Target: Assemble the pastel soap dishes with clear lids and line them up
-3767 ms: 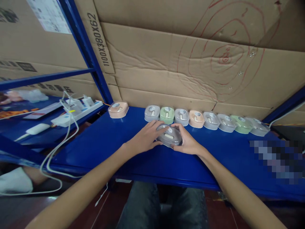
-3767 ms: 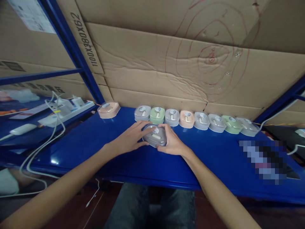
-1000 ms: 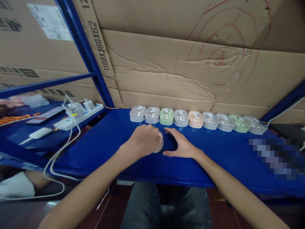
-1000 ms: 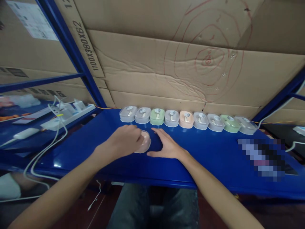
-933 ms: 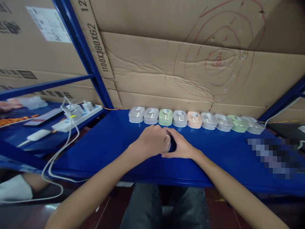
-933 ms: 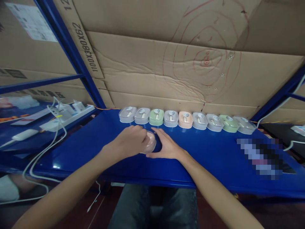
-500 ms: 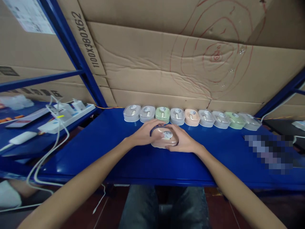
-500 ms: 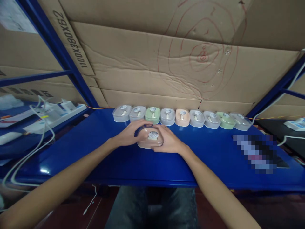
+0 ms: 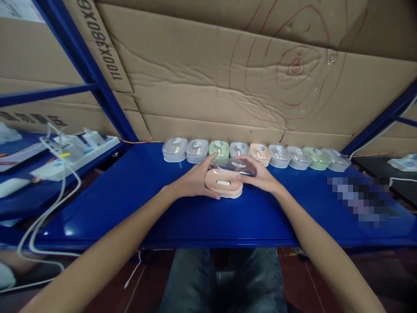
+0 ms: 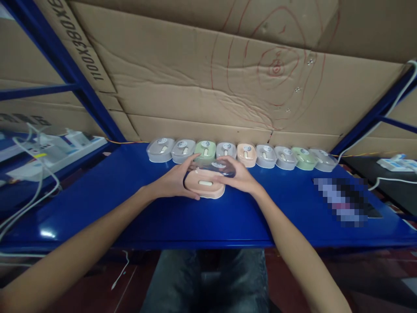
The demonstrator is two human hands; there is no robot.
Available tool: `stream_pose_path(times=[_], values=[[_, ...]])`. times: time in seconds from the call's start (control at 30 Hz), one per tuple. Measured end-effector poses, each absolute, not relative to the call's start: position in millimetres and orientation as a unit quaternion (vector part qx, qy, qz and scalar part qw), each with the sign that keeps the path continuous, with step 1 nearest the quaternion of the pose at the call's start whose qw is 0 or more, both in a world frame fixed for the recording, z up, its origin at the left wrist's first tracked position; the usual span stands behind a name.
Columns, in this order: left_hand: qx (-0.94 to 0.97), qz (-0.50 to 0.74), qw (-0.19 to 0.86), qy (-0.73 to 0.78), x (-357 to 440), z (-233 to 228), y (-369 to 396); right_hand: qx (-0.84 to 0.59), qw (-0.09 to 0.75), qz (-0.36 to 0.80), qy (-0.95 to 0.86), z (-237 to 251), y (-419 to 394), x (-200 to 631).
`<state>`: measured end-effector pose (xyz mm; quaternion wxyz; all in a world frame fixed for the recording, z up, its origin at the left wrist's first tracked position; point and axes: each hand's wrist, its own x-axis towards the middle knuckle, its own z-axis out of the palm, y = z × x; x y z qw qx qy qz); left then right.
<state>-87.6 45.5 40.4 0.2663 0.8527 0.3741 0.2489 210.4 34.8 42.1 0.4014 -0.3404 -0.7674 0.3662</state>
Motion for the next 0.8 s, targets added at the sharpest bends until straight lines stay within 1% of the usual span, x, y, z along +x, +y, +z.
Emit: stream_pose_path(times=[0.07,0.17,0.37,0.53,0.7,0.73,0.8], values=[[0.864,0.219,0.243,0.382,-90.8,43.3,47.0,-0.373,0.397,0.295,-0.785,52.6,34.5,225.2],[0.894,0.176,0.2,0.36,-95.5,51.2,49.1,-0.428,0.338,0.208,-0.812,66.0,33.0,250.9],[0.912,0.151,0.175,0.338,-101.6,63.4,49.3,-0.468,0.2,0.209,-0.835,65.3,35.9,283.8],[0.919,0.142,0.166,0.327,-100.8,67.9,44.4,-0.505,0.133,0.108,-0.846,54.7,39.0,279.6],[0.912,0.137,0.164,0.35,-95.8,72.9,37.9,-0.535,0.103,0.071,-0.835,57.1,35.9,273.4],[0.911,0.136,0.164,0.352,-96.1,71.6,38.2,-0.53,0.11,0.069,-0.838,59.2,34.5,271.2],[0.909,0.138,0.166,0.356,-98.4,66.5,40.4,-0.499,0.153,0.073,-0.85,63.1,30.4,262.7]])
